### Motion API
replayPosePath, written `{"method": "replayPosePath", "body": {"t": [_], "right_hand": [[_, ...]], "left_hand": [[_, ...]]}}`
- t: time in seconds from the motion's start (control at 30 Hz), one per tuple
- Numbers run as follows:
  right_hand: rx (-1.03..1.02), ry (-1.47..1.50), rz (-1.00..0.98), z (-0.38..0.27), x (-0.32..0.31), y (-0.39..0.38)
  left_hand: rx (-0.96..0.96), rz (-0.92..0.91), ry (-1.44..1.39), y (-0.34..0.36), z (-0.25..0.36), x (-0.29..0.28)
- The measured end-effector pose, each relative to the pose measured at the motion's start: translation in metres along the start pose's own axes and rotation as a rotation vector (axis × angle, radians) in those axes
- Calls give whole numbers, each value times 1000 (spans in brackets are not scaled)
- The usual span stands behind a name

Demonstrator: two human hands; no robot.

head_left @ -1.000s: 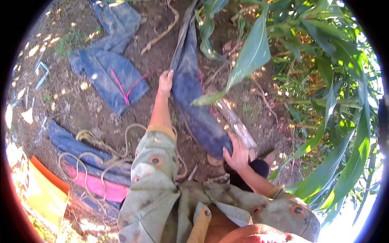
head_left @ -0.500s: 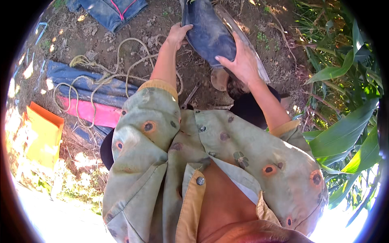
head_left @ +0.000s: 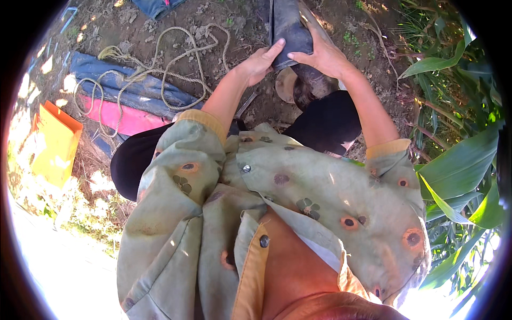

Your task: The person uses pliers to tighten a metal clamp on a pipe joint. They then wrap a piece of black plastic around the joint and tie it securely with a rope, creating a makeshift seal.

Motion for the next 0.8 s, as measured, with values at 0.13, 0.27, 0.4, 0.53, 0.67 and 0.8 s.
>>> {"method": "replayPosePath", "body": {"t": [0.13,0.27,0.4,0.53,0.67,0.8], "right_hand": [[143,172,-113,19,-10,-23],[105,262,-165,23,-10,-9],[204,359,-285,15,-16,-3],[343,295,-480,20,-26,6],[527,319,-575,21,-26,18],[690,433,-496,21,-18,4]], "left_hand": [[125,43,89,-6,-18,20],[141,404,-7,-8,-27,20],[243,505,89,-8,-32,17],[410,570,277,-1,-34,16],[287,397,210,5,-41,4],[235,220,33,2,-33,10]]}}
Point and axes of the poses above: each hand's wrist, its own y-axis towards the middle knuckle, its own x-axis out of the palm, z = x × y, the point moved 2 cm from there along y, towards the middle knuckle, and after that the axes turned 15 degrees about z, right-handed, at the moved point
